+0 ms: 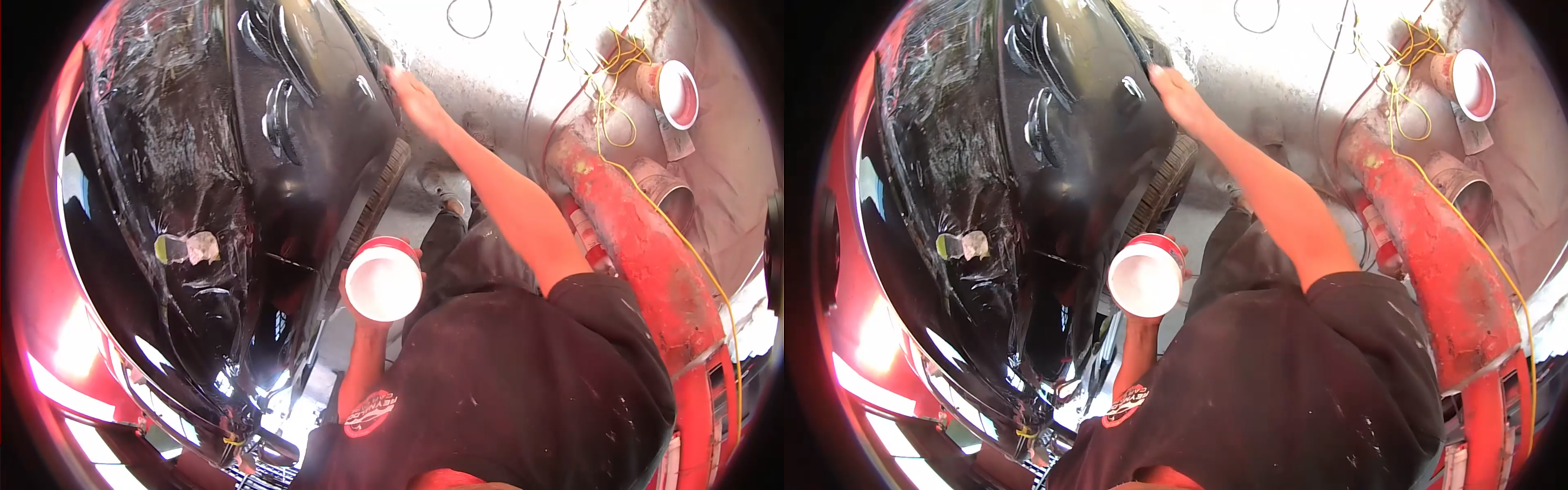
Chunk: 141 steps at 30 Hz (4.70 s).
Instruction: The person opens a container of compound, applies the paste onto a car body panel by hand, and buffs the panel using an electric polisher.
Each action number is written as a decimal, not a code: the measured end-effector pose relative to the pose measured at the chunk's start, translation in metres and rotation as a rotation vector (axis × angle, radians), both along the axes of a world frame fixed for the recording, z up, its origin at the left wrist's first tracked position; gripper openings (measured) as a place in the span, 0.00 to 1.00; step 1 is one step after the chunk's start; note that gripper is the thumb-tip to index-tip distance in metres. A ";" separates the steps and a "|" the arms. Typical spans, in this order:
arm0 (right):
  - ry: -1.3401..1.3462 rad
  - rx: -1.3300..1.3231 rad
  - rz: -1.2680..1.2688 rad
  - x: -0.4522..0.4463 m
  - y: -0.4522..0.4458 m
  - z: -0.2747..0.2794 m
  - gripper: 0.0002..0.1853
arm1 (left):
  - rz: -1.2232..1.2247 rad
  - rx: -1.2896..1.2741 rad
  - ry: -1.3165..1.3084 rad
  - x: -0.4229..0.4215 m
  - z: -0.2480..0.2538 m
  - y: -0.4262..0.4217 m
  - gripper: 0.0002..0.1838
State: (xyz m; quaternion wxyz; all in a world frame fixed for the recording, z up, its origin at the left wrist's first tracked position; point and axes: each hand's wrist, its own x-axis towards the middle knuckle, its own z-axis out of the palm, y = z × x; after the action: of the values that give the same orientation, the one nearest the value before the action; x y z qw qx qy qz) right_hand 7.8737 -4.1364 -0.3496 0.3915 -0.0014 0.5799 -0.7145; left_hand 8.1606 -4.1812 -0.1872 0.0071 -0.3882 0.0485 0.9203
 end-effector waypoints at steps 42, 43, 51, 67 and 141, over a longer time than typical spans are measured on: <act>0.484 -0.008 -0.198 -0.003 -0.054 -0.029 0.36 | -0.023 0.052 -0.290 -0.055 -0.033 0.008 0.45; 0.490 -0.094 -0.192 0.005 -0.038 -0.019 0.37 | -0.015 0.091 -0.235 -0.057 -0.034 0.008 0.46; 0.218 -0.202 -0.212 -0.008 0.041 -0.022 0.19 | -0.045 0.085 -0.203 -0.078 -0.043 0.003 0.47; 0.568 0.328 1.016 0.095 0.132 0.106 0.36 | -0.181 -0.304 -0.104 -0.070 -0.093 0.013 0.38; 0.840 -0.220 -0.078 -0.270 -0.171 0.003 0.21 | -0.042 -0.089 -0.198 -0.052 -0.061 0.034 0.42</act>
State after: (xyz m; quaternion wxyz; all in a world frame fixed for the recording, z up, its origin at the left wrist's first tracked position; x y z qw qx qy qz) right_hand 7.6038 -4.3075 -0.3463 0.0917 -0.3116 0.6088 -0.7238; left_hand 8.1089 -4.1469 -0.2480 0.0139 -0.4761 0.0967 0.8739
